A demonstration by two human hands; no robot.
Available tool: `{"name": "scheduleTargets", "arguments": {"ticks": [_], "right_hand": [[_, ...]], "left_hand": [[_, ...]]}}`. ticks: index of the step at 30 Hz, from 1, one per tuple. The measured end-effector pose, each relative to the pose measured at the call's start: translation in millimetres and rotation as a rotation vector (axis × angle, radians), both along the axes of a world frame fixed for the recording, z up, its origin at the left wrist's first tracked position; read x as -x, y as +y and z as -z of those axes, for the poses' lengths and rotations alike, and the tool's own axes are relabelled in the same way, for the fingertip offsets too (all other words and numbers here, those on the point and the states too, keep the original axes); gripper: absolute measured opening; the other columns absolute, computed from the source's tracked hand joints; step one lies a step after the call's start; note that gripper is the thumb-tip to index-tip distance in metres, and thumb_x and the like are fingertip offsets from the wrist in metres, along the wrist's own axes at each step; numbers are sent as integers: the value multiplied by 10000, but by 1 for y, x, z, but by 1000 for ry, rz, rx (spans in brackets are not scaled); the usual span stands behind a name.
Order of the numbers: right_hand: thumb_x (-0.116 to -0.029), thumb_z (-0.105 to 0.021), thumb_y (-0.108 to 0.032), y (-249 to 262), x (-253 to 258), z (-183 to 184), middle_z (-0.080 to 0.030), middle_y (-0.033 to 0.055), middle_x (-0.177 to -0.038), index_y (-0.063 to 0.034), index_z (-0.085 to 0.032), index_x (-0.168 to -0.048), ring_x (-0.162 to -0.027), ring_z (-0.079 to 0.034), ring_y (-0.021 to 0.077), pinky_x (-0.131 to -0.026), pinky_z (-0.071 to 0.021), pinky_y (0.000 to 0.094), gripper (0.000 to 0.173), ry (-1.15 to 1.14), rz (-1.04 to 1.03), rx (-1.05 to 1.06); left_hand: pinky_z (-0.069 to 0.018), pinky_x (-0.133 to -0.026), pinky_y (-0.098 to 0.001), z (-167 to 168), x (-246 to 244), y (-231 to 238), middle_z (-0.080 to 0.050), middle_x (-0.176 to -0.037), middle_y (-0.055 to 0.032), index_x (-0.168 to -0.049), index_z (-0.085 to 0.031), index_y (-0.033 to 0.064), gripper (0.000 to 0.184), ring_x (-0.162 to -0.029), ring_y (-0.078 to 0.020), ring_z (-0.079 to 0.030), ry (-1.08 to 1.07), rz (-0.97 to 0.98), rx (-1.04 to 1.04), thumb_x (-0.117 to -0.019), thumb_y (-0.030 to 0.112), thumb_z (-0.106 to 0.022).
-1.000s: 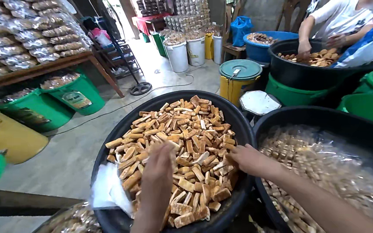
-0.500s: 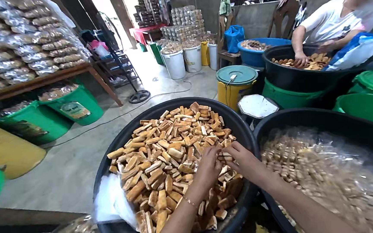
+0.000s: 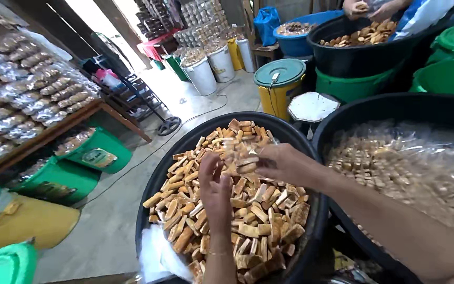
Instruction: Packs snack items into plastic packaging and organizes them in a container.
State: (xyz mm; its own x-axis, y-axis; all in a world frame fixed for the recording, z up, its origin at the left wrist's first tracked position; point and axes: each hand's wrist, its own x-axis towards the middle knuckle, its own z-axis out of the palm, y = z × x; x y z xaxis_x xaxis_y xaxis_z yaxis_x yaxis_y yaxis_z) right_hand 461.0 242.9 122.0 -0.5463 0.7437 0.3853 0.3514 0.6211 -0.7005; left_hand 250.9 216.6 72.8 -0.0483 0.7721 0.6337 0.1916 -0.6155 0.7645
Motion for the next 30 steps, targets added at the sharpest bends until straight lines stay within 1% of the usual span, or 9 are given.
{"name": "scheduleTargets", "arguments": {"ticks": [2,3,5,11,14,19,22,25,30], "right_hand": [[-990,-664,-148,5,4,-7,-716,142,-1190,-77,-682,-1323,-1046,-694,205,-941,-562,376,341,45,-88,-52],[-989,-657,-137,6,10,-8,-709,151,-1212,-87,-673,-1339,-1066,-692,233,-952,-554,410,353,1,-139,-75],[-1003,-625,-126,8,25,-5,-668,202,-1303,-64,-629,-1393,-1166,-662,344,-1022,-504,522,395,-175,-237,-64],[-1076,-480,-173,48,38,43,-667,164,-1209,1,-595,-1324,-986,-691,196,-871,-572,352,324,-21,-29,316],[-1009,-614,-180,65,59,86,-407,275,-1560,-64,-374,-1575,-1417,-442,440,-1157,-365,588,625,-440,106,330],[-905,-658,17,-23,90,91,-101,345,-1657,-129,-261,-1635,-1517,-152,558,-1195,-214,685,844,-745,-159,271],[-1005,-529,-12,-40,83,91,-250,306,-1638,-43,-301,-1605,-1526,-226,490,-1229,-208,614,643,-750,-271,236],[-1040,-441,-1,-21,77,82,-544,273,-1421,2,-481,-1454,-1334,-534,436,-1087,-449,569,416,-602,-180,282],[-1041,-513,-99,53,63,82,-577,262,-1371,25,-563,-1358,-1246,-588,443,-1014,-473,612,344,-751,172,304]], "left_hand": [[-572,-926,-283,-2,11,6,-646,-1231,-17,-1419,-404,14,599,-1068,-84,-667,-346,142,307,-995,397,-585],[-615,-824,-298,-2,9,7,-729,-1052,-18,-1261,-519,62,328,-915,-109,-723,-483,199,440,-1045,305,-480],[-618,-727,-284,1,2,10,-741,-884,-26,-1106,-622,70,318,-776,-110,-722,-578,249,580,-1087,187,-327],[-559,-635,-255,19,25,35,-646,-807,-26,-1169,-559,-15,346,-665,-87,-639,-577,-296,514,-1130,213,-303],[-543,-592,-245,23,31,37,-644,-807,-28,-1162,-561,-7,412,-634,-84,-630,-657,-370,467,-1138,258,-246],[-555,-584,-242,14,29,31,-650,-753,-6,-1110,-553,13,413,-600,-80,-635,-718,-359,445,-1138,261,-224],[-553,-584,-243,10,29,31,-641,-745,-9,-1109,-543,16,394,-597,-81,-630,-741,-375,450,-1138,259,-234],[-555,-581,-249,11,32,33,-619,-756,-13,-1092,-545,33,361,-598,-87,-619,-777,-391,457,-1135,246,-256],[-559,-566,-248,14,29,33,-621,-729,-22,-1054,-540,28,378,-579,-93,-626,-812,-377,488,-1136,270,-262]]}}
